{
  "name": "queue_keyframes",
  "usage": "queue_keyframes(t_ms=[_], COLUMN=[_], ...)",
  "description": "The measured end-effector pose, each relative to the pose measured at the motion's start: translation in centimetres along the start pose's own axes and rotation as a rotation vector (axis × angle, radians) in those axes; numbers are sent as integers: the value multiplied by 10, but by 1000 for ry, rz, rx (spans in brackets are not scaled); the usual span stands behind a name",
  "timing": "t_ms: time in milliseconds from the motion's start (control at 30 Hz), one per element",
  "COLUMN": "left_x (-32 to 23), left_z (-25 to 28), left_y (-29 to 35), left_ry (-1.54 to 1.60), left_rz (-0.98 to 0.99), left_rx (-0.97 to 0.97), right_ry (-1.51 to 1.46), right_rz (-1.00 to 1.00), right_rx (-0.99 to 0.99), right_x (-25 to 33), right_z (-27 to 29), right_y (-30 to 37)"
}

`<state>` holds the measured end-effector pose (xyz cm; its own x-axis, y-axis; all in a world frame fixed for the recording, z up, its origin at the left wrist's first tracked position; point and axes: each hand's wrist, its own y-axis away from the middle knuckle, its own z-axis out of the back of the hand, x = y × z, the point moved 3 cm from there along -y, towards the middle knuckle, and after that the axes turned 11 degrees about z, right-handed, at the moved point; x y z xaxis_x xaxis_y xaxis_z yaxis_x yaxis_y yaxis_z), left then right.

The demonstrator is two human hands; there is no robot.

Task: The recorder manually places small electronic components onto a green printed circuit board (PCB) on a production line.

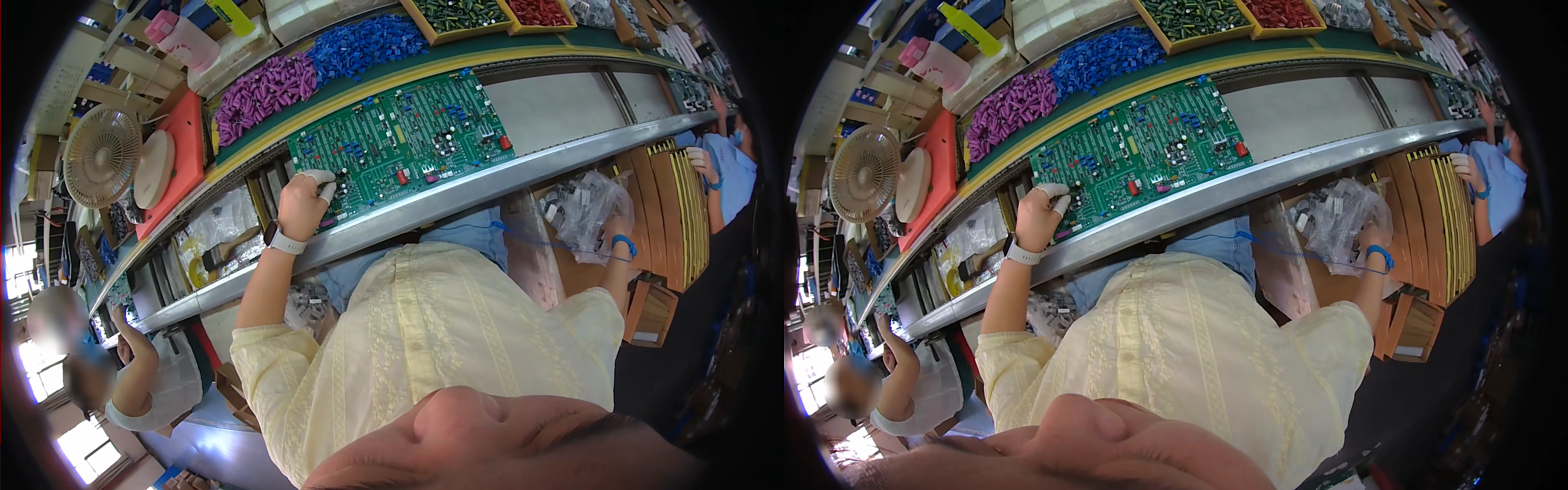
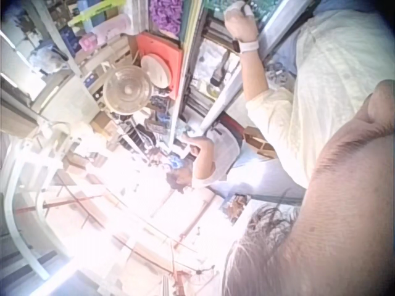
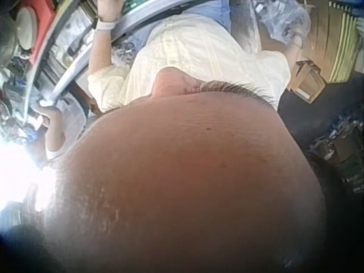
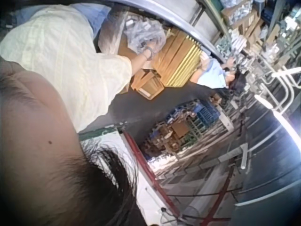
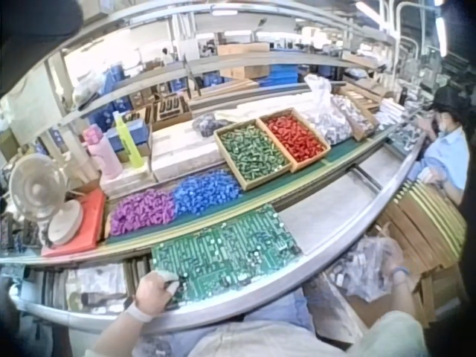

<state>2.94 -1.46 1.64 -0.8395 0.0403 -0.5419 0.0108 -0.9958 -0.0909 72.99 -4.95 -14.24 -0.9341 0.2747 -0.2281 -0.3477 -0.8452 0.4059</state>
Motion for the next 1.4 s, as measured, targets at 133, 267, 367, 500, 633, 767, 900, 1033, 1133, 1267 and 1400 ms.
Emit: queue_keyframes(t_ms=[133,267,367,500,633,767,900,1033,1133,1267,1400], left_x=[0,0,-6,-8,-10,-8,-10,-12,-14,-17,-17], left_z=[-2,-1,-1,-1,-3,-3,-3,-3,-3,-2,-1], left_y=[-2,0,-4,-3,-7,-8,-9,-9,-12,-15,-15], left_ry=[10,-35,-72,-139,-144,-148,-129,-134,-135,-139,-154], left_rz=[19,-10,-128,-186,-226,-245,-317,-297,-316,-366,-380], left_rx=[17,-10,-24,-6,17,28,3,-2,5,32,41], right_ry=[-100,-140,-166,-108,-242,-309,-372,-360,-301,-251,-394], right_rz=[-46,-83,-91,-107,-117,-90,-54,19,49,6,25], right_rx=[-31,-128,-208,-114,-239,-275,-288,-252,-200,-168,-120], right_x=[-4,13,-1,13,-22,-26,-21,12,19,15,12], right_z=[-38,-19,-37,-39,-83,-91,-80,-26,-4,3,20], right_y=[-9,-5,-15,-27,-51,-57,-48,-20,-4,1,6])
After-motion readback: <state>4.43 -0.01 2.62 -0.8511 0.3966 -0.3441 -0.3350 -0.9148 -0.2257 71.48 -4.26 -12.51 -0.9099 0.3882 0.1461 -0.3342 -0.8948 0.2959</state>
